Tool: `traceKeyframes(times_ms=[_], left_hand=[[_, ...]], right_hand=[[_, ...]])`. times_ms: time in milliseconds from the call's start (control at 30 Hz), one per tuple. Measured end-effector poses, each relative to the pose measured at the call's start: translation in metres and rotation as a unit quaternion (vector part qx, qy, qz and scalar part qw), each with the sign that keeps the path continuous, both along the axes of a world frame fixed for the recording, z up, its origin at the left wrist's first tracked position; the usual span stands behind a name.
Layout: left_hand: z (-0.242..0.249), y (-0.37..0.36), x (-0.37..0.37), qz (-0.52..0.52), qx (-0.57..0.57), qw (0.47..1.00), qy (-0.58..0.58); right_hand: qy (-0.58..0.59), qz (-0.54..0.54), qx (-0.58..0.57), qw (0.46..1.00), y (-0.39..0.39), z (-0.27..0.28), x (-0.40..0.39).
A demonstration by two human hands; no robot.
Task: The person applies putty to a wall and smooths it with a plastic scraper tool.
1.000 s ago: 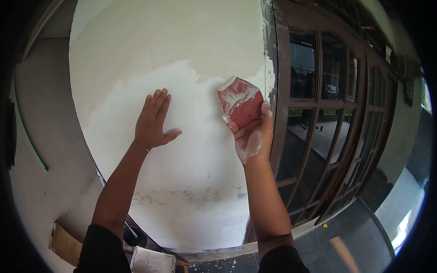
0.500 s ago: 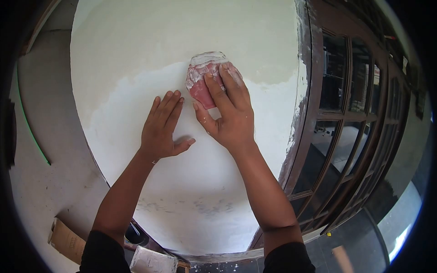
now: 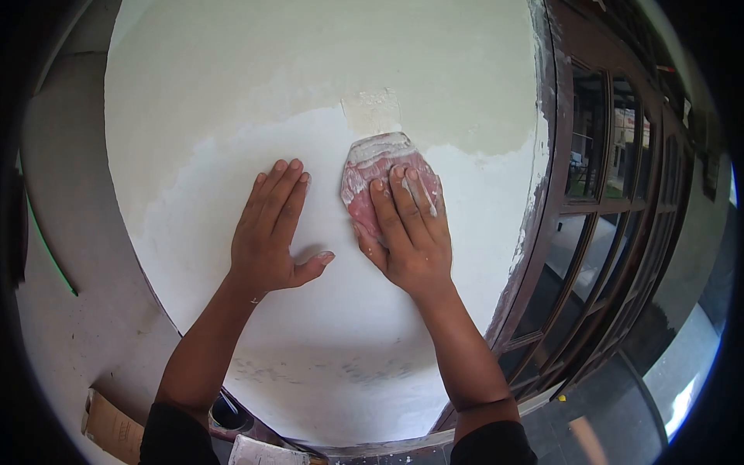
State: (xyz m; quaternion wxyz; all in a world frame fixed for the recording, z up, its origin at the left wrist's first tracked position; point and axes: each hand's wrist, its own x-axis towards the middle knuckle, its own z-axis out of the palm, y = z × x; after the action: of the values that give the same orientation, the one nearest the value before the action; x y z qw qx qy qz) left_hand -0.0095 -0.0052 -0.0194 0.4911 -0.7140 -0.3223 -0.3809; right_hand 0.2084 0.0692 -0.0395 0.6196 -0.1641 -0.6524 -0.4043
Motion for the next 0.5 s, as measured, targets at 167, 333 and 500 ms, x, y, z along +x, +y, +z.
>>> traceKeyframes(times_ms=[167, 333, 500], left_hand=[[0.000, -0.003, 0.002, 0.008, 0.004, 1.000, 0.001], [0.001, -0.002, 0.001, 0.010, 0.011, 1.000, 0.006], [-0.001, 0.002, -0.001, 0.012, 0.004, 1.000, 0.009]], right_hand=[[0.015, 0.012, 0.034, 0.999, 0.002, 0.021, -0.001], [0.010, 0.003, 0.055, 0.998, 0.002, 0.052, -0.008], [-0.031, -0.024, 0.005, 0.999, -0.006, 0.003, -0.001]])
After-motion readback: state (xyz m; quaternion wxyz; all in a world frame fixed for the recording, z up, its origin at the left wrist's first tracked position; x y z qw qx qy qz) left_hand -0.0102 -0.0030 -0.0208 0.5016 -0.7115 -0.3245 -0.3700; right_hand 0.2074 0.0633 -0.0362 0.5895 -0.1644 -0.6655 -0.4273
